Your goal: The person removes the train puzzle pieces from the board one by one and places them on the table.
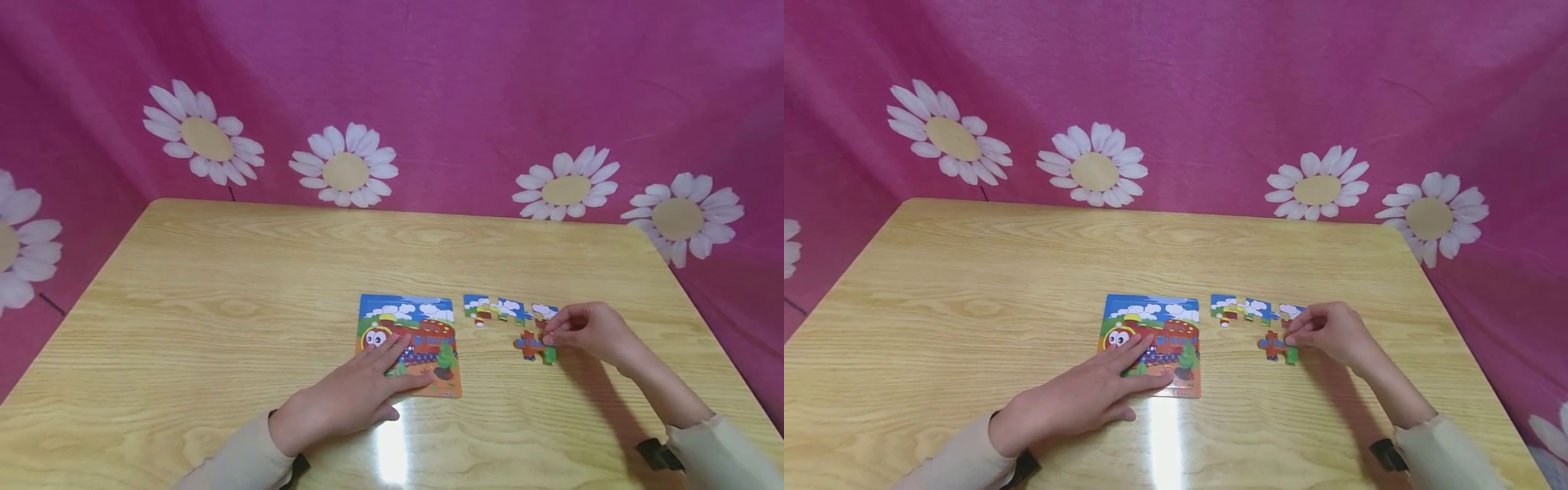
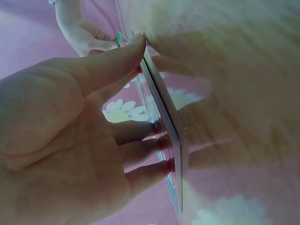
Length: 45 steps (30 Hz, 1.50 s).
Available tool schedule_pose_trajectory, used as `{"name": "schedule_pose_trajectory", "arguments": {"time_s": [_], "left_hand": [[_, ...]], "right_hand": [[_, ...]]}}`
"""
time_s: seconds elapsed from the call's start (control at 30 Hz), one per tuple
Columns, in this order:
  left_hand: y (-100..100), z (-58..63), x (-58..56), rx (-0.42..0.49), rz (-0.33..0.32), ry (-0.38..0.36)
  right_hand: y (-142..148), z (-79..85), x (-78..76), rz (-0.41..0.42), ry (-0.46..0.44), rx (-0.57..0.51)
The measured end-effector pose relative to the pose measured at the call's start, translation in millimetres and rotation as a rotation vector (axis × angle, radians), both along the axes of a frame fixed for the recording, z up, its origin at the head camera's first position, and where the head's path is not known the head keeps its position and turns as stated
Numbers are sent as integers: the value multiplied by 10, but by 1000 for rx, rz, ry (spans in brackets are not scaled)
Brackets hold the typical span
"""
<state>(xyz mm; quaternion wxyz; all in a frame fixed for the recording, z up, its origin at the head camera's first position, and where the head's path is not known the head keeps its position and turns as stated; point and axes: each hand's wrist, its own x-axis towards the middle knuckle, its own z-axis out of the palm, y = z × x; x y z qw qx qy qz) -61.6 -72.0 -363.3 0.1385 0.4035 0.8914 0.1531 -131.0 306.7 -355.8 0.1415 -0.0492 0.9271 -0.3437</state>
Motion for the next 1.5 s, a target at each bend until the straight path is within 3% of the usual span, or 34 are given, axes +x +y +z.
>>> {"name": "schedule_pose_trajectory", "arguments": {"time_s": [0.3, 0.6, 0.8, 1.1, 1.5], "left_hand": [[16, 1, -4, -20, -10, 14], [23, 2, 4, -14, 1, -11], [38, -1, -3, -22, -5, 1], [21, -9, -10, -25, 7, 3], [-11, 33, 7, -3, 32, -10]], "right_hand": [[227, -65, 29, -39, -20, 55], [207, -107, 13, -24, 59, 132], [223, -77, 52, -25, 70, 128], [16, 1, 79, -24, 29, -37], [-772, -18, -47, 65, -40, -248]]}}
